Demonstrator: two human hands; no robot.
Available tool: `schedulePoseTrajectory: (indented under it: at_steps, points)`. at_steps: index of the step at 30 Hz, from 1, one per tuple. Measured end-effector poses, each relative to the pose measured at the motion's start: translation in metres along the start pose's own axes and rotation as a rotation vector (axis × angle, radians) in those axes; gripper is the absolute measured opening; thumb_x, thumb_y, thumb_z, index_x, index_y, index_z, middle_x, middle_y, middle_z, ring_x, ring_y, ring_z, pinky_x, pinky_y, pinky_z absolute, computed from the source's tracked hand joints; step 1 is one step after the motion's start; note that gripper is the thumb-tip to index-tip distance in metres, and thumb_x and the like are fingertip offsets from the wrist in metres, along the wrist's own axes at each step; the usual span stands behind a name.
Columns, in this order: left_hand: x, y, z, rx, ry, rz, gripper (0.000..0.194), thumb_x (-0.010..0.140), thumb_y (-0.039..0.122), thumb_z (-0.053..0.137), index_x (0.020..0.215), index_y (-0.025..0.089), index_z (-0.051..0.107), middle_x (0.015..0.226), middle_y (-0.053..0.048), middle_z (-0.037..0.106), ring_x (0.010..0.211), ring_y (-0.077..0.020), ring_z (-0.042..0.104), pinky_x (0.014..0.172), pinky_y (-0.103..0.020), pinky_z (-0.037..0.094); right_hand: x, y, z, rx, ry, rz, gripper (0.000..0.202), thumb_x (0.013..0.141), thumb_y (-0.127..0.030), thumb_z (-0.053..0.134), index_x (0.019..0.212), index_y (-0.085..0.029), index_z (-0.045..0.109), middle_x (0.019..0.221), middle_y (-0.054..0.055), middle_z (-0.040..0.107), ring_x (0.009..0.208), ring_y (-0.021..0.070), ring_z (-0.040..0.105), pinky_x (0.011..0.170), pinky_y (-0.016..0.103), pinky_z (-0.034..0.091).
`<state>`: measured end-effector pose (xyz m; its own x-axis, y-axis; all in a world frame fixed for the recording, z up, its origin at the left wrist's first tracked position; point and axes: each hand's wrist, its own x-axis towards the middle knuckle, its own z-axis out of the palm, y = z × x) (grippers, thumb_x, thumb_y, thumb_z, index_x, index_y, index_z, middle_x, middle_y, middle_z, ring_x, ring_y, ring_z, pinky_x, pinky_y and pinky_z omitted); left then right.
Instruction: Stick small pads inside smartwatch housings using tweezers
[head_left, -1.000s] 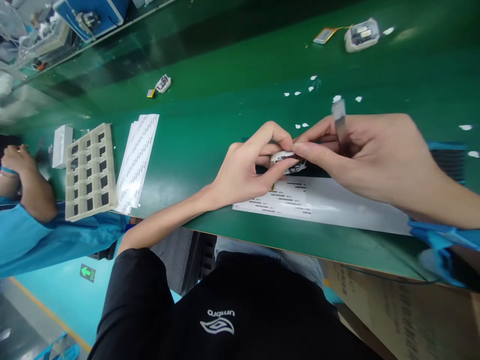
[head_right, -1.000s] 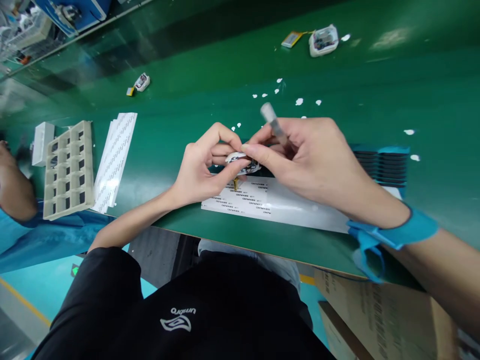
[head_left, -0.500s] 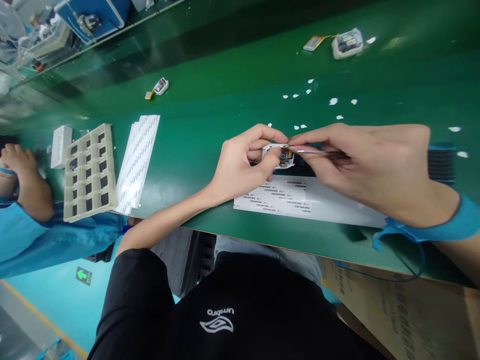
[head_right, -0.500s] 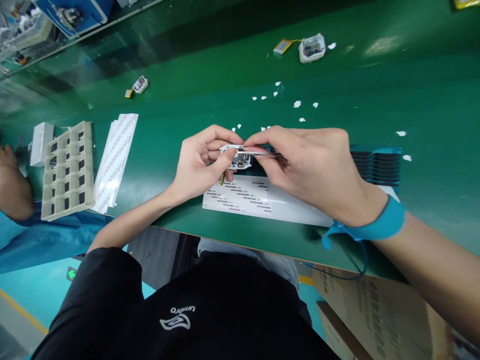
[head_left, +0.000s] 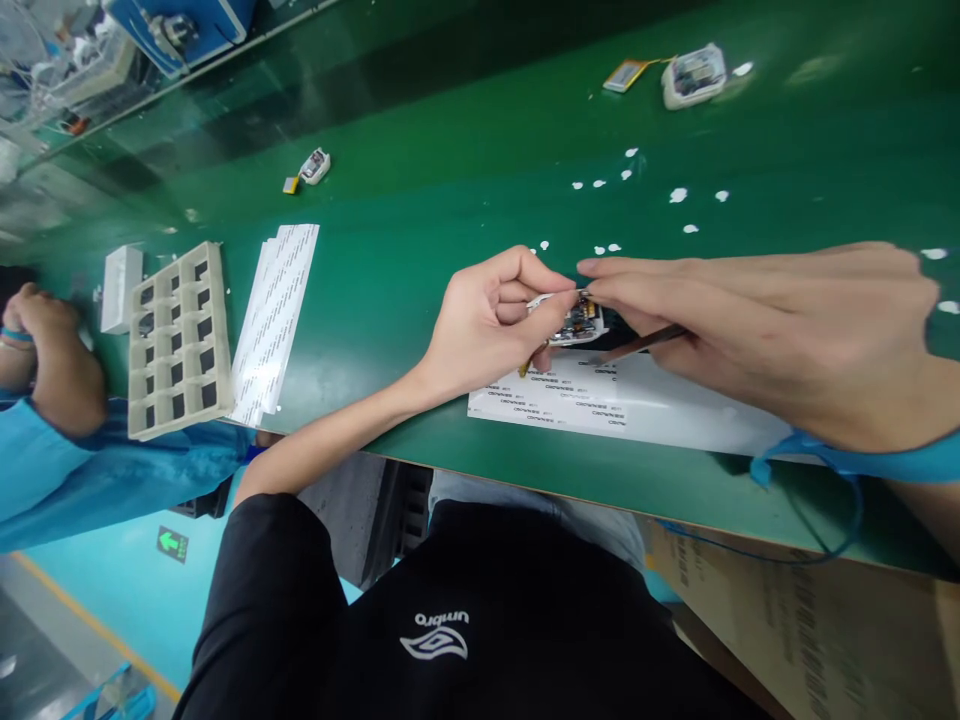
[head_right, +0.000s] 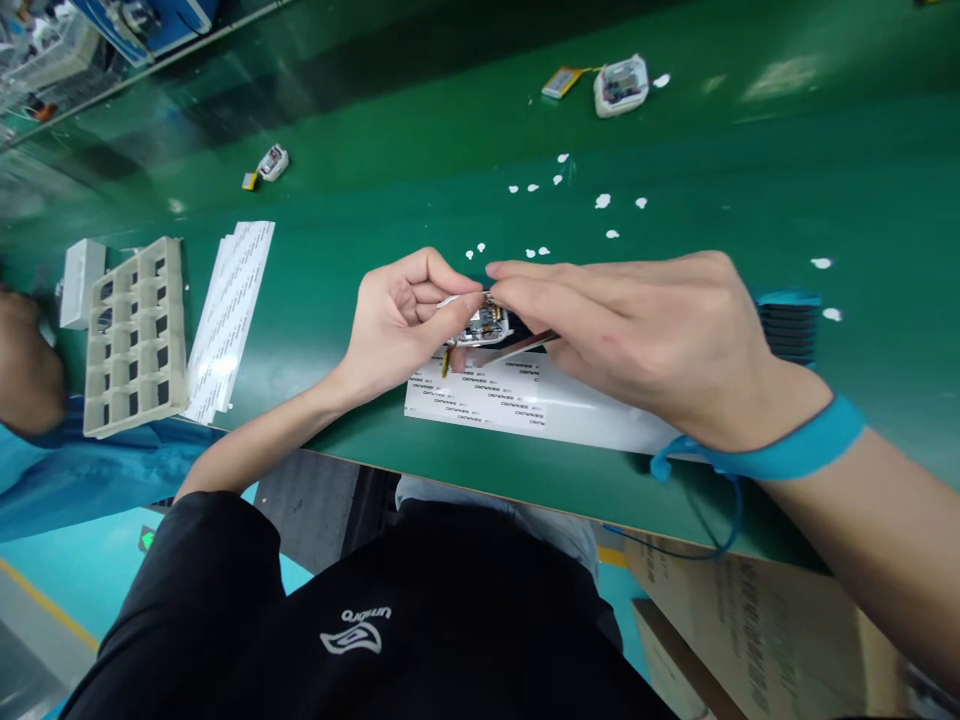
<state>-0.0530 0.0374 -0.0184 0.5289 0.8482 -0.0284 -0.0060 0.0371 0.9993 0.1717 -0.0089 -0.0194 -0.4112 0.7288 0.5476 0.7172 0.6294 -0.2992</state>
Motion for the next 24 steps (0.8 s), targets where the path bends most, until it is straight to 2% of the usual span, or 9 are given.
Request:
schedulePoseTrajectory:
  at_steps: [4,8,10,12,14,16,20,24]
  points:
    - [-0.001,-0.003,-0.002,0.001,-0.024,0.049,0.015,0.101,0.018,0.069,0.090,0.019,0.058,0.069,0.007,0.069,0.047,-0.0050,0.062,0.047,-0.019,0.052,0.000,-0.002,0.001,-0.049,0.147,-0.079,0.041,0.103,-0.013,0.050,0.121,-0.033,0.080,0.119,-0.015,0.080,0.101,0.0107,0.082,0.071,0.022,0.062]
    - [-0.001,-0.008,-0.002,0.001,-0.051,0.135,0.013,0.100,0.019,0.070,0.093,0.018,0.060,0.069,0.006,0.069,0.047,-0.0051,0.061,0.044,-0.019,0.050,0.001,-0.002,0.000,-0.101,0.136,-0.108,0.046,0.102,-0.010,0.044,0.119,-0.033,0.081,0.113,-0.013,0.082,0.097,0.0088,0.081,0.064,0.021,0.054]
    - [-0.001,-0.012,-0.001,0.015,-0.037,0.177,0.012,0.101,0.021,0.070,0.094,0.018,0.060,0.071,0.005,0.069,0.047,-0.0045,0.059,0.044,-0.019,0.049,0.003,-0.004,-0.001,-0.091,0.133,-0.072,0.040,0.105,-0.017,0.047,0.115,-0.033,0.082,0.098,-0.011,0.083,0.082,0.0075,0.078,0.058,0.023,0.048]
    - [-0.001,-0.014,0.000,0.054,-0.022,0.205,0.012,0.102,0.023,0.069,0.095,0.018,0.061,0.072,0.005,0.069,0.048,-0.0035,0.057,0.045,-0.019,0.048,0.006,-0.006,0.000,-0.055,0.127,0.032,0.032,0.109,-0.029,0.051,0.108,-0.032,0.084,0.073,-0.008,0.076,0.063,0.0073,0.067,0.054,0.026,0.042]
    - [-0.001,-0.016,0.000,0.098,-0.013,0.228,0.013,0.103,0.025,0.069,0.095,0.019,0.061,0.073,0.005,0.068,0.048,-0.0029,0.054,0.045,-0.019,0.046,0.009,-0.008,0.001,-0.015,0.141,0.155,0.035,0.112,-0.041,0.052,0.103,-0.031,0.084,0.062,-0.006,0.068,0.055,0.0081,0.059,0.054,0.028,0.042]
    - [0.000,-0.016,-0.001,0.110,-0.017,0.254,0.014,0.104,0.026,0.069,0.095,0.019,0.061,0.072,0.005,0.067,0.048,-0.0028,0.053,0.046,-0.020,0.045,0.012,-0.010,0.003,0.039,0.145,0.188,0.035,0.112,-0.046,0.054,0.105,-0.029,0.084,0.069,-0.005,0.073,0.059,0.0082,0.062,0.056,0.028,0.043]
    - [0.001,-0.019,-0.003,0.098,-0.050,0.266,0.012,0.105,0.027,0.068,0.099,0.019,0.061,0.074,0.004,0.069,0.050,-0.0035,0.054,0.050,-0.021,0.044,0.011,-0.007,0.004,0.069,0.086,0.091,0.030,0.111,-0.048,0.058,0.112,-0.031,0.082,0.092,-0.007,0.082,0.072,0.0068,0.071,0.058,0.026,0.042]
    - [0.001,-0.021,-0.003,0.099,-0.050,0.199,0.010,0.105,0.025,0.068,0.100,0.019,0.063,0.075,0.005,0.070,0.050,-0.0032,0.054,0.050,-0.020,0.042,0.007,-0.001,0.004,-0.027,0.016,0.072,0.037,0.114,-0.050,0.049,0.113,-0.031,0.080,0.086,-0.008,0.080,0.067,0.0058,0.066,0.057,0.025,0.037]
